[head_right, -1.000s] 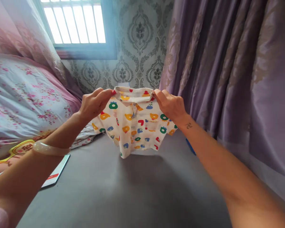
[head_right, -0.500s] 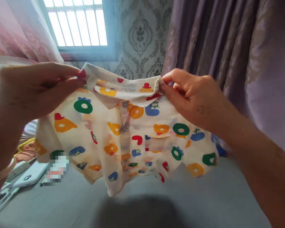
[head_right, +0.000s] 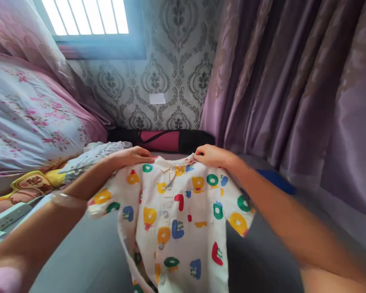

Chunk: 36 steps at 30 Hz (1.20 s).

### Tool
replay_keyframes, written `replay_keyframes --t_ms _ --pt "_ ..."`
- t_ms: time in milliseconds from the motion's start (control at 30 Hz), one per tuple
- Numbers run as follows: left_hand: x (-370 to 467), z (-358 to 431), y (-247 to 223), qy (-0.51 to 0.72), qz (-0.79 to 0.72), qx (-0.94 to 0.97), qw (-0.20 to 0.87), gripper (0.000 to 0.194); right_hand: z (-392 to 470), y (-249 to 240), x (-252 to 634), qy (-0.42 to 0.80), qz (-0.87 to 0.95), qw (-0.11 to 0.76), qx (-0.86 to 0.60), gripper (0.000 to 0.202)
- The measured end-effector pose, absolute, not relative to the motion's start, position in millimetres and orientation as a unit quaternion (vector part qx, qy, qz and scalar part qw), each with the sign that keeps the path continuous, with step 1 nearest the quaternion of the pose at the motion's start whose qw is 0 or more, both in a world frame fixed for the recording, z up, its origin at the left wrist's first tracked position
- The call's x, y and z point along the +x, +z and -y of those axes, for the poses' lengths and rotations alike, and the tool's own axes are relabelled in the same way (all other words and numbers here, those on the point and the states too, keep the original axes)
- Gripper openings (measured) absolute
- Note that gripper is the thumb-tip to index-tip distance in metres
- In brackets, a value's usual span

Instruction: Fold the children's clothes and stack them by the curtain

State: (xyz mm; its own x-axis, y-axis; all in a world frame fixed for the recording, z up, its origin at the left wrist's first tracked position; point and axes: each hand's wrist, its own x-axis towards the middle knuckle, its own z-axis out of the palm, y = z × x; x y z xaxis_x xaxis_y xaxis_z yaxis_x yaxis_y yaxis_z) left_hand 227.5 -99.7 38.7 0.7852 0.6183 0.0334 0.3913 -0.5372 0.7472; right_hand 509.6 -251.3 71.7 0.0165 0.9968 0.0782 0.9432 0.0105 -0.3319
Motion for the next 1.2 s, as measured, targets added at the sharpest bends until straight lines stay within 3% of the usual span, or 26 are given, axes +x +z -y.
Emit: replay_keyframes --t_ms 167,333,667,1200 --pt "257.2 73.6 -72.3 0.135 -0.313 0.881 0.328 0.037 218.9 -27.7 519.1 0.075 0.678 0.057 -0.729 0.029" --pt "261.0 76.7 -122.3 0.172 -0.332 0.899 0.229 0.036 220.3 -87.9 518.1 0.033 0.664 0.023 -0.746 0.037" --pt "266.3 69.4 -150.7 0.158 -0.344 0.916 0.134 0.040 208.1 -137.1 534.3 0.006 0.660 0.046 -0.750 0.031" --pt "299.5 24.2 -150.8 0.147 -0.370 0.907 0.134 0.037 161.2 -135.9 560.8 0.020 0.641 0.048 -0.766 0.033"
